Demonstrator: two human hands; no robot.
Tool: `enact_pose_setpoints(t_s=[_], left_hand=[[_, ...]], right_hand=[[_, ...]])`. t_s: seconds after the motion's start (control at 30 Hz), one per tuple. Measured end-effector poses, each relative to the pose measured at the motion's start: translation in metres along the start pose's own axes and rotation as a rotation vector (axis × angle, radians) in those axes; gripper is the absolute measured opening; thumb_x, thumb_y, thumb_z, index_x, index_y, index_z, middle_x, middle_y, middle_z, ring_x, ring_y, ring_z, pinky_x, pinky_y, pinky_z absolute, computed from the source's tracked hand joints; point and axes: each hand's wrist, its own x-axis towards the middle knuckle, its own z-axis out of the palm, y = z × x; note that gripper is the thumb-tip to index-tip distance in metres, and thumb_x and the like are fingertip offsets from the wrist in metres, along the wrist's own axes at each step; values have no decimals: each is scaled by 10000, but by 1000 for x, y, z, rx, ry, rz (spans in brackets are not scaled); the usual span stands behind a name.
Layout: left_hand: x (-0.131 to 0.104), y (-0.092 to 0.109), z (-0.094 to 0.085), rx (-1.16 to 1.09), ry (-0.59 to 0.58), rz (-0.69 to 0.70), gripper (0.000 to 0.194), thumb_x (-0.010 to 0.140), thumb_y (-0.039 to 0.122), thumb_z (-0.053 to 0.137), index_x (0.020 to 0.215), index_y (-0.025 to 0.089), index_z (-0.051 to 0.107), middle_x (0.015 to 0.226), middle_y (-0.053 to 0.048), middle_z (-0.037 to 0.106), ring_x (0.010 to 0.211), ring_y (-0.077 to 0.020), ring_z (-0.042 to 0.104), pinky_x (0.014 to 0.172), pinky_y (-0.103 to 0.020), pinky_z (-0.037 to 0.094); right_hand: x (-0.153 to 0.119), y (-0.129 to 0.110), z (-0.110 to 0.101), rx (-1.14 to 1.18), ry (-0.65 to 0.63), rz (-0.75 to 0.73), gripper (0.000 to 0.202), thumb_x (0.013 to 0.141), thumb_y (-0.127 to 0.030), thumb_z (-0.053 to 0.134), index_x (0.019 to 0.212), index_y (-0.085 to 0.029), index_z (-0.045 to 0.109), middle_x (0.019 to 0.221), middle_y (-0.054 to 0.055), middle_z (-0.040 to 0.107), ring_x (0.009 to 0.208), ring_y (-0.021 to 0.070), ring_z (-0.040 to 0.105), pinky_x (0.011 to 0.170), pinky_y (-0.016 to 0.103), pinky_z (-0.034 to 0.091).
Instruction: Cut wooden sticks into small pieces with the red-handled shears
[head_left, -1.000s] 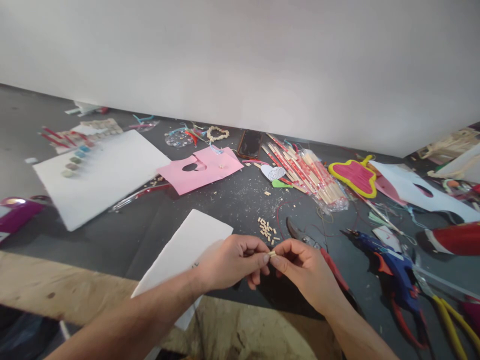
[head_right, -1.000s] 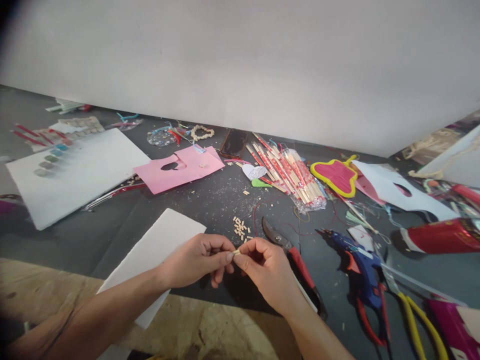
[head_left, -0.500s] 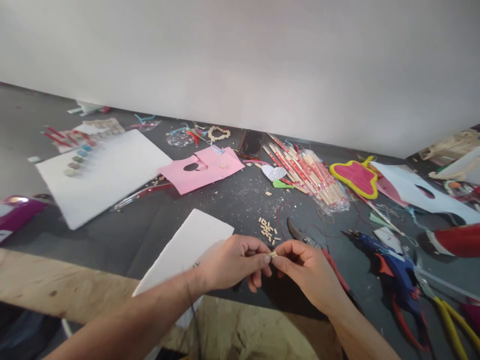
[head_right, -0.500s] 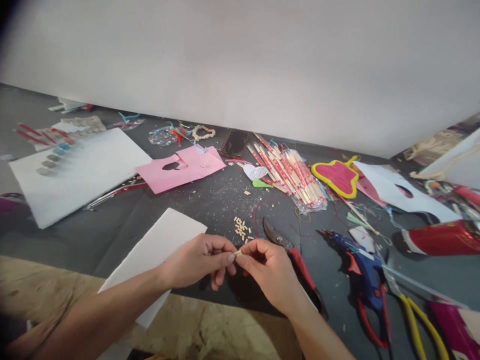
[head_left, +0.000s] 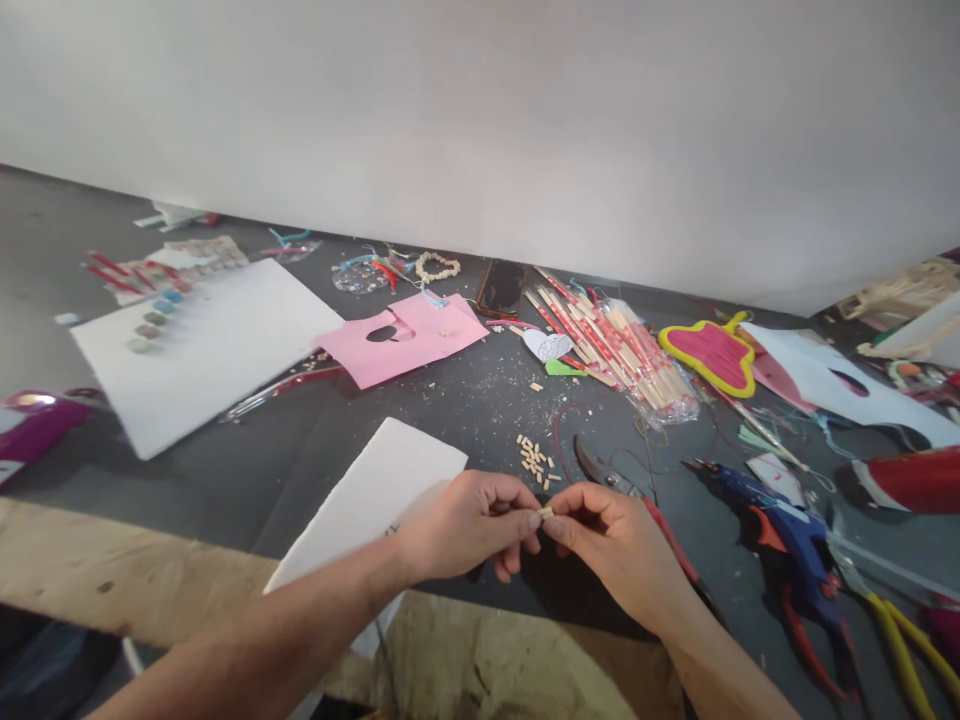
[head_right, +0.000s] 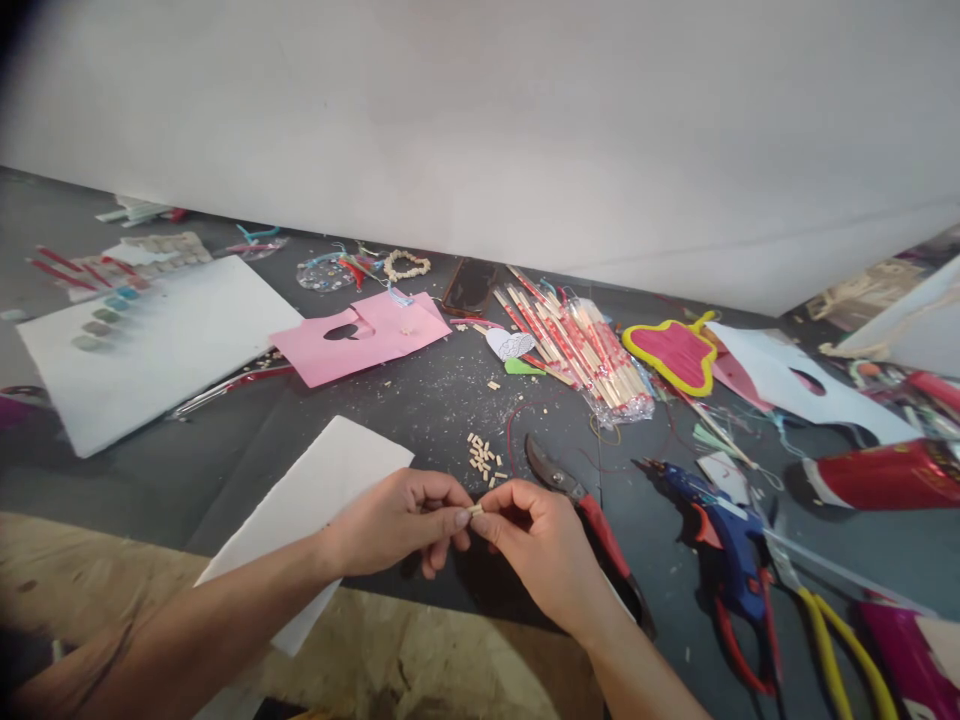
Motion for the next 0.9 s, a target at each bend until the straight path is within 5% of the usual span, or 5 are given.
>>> enact_pose_setpoints(t_s=[0.9], left_hand=[[0, -2, -1, 53, -13, -28, 263, 790, 380, 512, 730, 138, 598, 504, 26, 562, 407, -77, 530, 411, -168, 402]], right_hand=[[1, 1, 1, 3, -26, -12, 203, 766, -387, 577, 738, -187, 600, 649, -22, 604, 580, 92, 532, 549, 205, 419]])
